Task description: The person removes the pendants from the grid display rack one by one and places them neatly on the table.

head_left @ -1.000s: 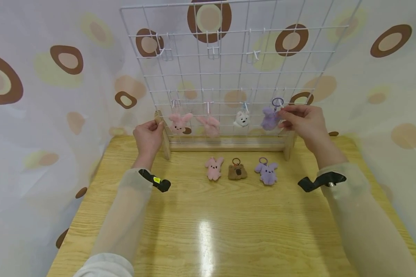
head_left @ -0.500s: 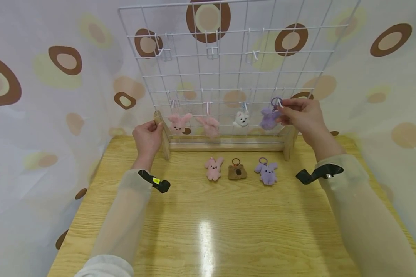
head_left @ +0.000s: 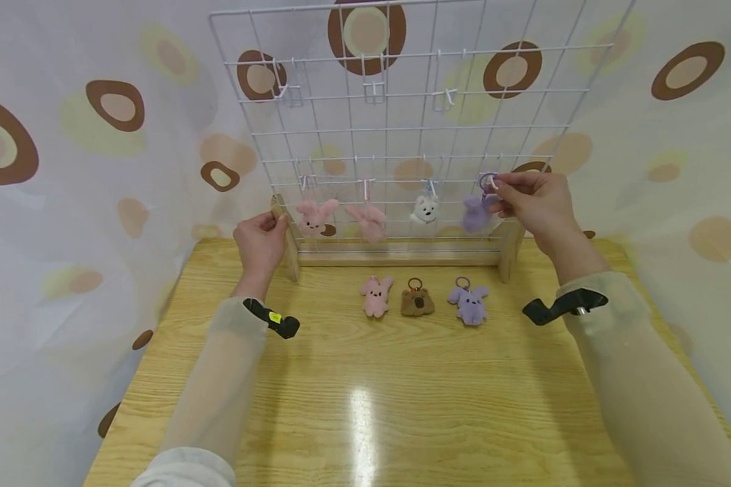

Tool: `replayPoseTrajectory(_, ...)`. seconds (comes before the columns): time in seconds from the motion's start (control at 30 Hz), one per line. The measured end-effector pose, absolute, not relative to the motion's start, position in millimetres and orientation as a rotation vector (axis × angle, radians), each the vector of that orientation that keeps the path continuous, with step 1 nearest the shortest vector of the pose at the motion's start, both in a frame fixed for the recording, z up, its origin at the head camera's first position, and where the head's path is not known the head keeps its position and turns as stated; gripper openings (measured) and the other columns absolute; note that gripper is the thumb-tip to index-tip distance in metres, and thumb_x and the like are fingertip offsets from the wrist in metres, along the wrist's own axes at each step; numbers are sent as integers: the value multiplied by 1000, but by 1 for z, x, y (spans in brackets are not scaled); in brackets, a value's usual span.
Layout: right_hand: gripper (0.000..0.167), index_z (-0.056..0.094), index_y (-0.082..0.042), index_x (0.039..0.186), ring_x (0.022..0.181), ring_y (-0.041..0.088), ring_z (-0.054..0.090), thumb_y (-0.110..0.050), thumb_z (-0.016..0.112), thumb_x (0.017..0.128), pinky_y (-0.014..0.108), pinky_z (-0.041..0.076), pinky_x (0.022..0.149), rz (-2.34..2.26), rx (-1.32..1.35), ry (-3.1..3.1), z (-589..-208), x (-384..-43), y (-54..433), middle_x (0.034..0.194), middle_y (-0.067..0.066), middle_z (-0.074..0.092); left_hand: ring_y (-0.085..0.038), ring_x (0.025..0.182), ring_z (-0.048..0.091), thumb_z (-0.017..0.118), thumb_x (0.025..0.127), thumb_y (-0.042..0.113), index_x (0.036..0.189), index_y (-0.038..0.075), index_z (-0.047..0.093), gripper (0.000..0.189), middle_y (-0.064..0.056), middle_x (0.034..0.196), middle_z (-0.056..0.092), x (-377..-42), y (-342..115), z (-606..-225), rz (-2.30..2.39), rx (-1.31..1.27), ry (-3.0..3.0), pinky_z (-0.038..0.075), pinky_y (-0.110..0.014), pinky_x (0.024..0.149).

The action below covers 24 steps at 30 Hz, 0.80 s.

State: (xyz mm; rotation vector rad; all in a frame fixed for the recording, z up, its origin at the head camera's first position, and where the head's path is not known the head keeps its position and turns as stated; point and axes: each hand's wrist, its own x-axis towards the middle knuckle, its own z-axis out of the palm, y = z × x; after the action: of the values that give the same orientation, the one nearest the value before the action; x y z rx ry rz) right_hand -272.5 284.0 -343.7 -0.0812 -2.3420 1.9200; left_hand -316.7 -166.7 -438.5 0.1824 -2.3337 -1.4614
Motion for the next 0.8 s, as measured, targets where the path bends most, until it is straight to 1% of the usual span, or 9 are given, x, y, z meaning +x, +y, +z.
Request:
replayPoseTrajectory(0.23, 27, 73, 3, 122, 70, 10, 74, -14, 72, 102, 20, 59, 66, 1932, -55, -2299, -344, -268, 286, 104, 2, 72, -23, 94, 78, 74, 102, 19, 115, -1, 80, 25, -16, 105, 79, -317, -166, -441, -1450, 174, -2328, 61, -27, 75)
replayPoseTrajectory(0.5, 21, 76, 0, 116, 69, 11, 73, -14, 74, 100, 21, 59, 67, 1935, -45, -2285, -341, -261, 286, 105, 3, 69, -23, 92, 78, 75, 101, 19, 113, -1, 81, 24, -16, 103, 79, -316, -167, -442, -1443, 164, -2315, 59, -23, 70)
replayPoseTrajectory(0.63, 18, 77, 0, 113, 68, 12, 73, -12, 75, 99, 22, 59, 66, 1980, -21, -2245, -340, -258, 286, 104, 4, 70, -22, 91, 78, 74, 101, 19, 114, 0, 81, 24, -15, 103, 79, -317, -167, -442, -1435, 161, -2322, 60, -25, 71)
replayPoseTrajectory(0.8, 19, 76, 2, 113, 67, 12, 74, -11, 75, 99, 22, 59, 67, 1998, 11, -2222, -339, -253, 285, 102, 3, 75, -22, 92, 78, 74, 102, 20, 114, 0, 81, 25, -15, 103, 79, -318, -166, -442, -1428, 157, -2321, 61, -28, 74)
